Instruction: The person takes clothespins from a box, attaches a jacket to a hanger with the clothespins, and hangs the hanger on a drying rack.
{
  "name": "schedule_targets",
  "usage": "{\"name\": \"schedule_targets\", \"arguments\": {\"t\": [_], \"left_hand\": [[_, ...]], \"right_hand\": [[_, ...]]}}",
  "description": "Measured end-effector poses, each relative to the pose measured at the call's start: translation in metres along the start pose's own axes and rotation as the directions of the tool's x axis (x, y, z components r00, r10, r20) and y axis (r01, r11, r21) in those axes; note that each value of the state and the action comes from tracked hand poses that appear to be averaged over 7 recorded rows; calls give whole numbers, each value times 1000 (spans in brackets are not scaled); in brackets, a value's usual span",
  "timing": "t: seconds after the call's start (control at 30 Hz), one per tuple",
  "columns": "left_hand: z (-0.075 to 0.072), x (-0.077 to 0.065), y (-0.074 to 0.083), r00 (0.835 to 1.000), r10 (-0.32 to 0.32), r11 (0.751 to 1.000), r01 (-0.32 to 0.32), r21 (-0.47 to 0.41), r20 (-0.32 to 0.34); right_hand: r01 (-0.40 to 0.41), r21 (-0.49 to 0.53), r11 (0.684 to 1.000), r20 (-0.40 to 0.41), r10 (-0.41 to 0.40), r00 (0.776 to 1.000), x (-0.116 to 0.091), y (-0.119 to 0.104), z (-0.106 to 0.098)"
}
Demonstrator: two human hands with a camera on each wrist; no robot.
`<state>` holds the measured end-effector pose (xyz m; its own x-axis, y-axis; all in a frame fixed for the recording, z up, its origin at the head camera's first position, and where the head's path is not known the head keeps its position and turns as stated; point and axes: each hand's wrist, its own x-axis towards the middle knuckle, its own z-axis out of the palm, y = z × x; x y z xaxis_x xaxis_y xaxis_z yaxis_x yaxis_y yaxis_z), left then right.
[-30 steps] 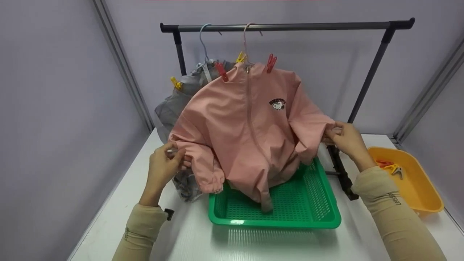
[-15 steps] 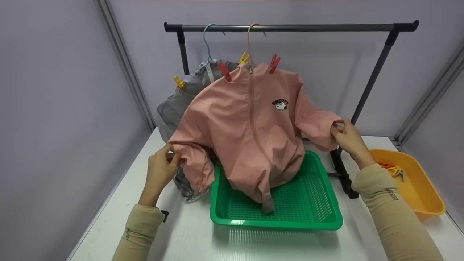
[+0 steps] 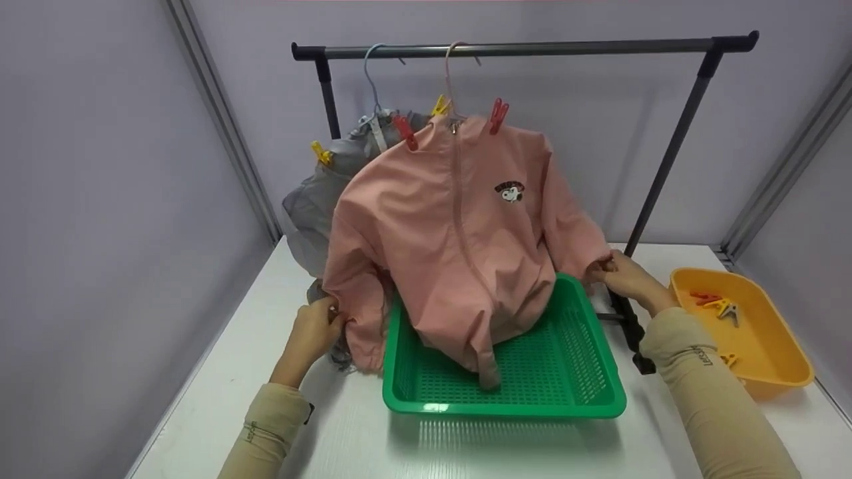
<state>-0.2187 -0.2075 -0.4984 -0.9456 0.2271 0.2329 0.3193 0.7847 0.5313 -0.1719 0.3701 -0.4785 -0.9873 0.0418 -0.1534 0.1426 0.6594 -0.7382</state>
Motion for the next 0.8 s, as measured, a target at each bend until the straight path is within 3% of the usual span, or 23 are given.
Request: {"name": "schedule_targets", "arguments": {"t": [0.13,0.3,0.4,0.5,0.8], "left_hand": [[3,-1,-2,997,-13,1000,12,11,72],[1,-4,-1,992,-49,998,45,37,119],[-2,-6,1,989,-76,996,70,50,130],[-7,-7,6,989,-88,994,80,69,118],[-29,-11,24,998,-57,987,59,150,-18]], "right_hand": [[12,-21,1000,41,-11,999,-1,3,3],[53,-41,998,5,-53,999,-2,6,5],[35,-58,998,-6,-35,999,-3,8,4],[6,-66,998,-17,-7,1000,-5,9,0],[5,-29,1000,-86,-8,996,-12,5,-14]]}}
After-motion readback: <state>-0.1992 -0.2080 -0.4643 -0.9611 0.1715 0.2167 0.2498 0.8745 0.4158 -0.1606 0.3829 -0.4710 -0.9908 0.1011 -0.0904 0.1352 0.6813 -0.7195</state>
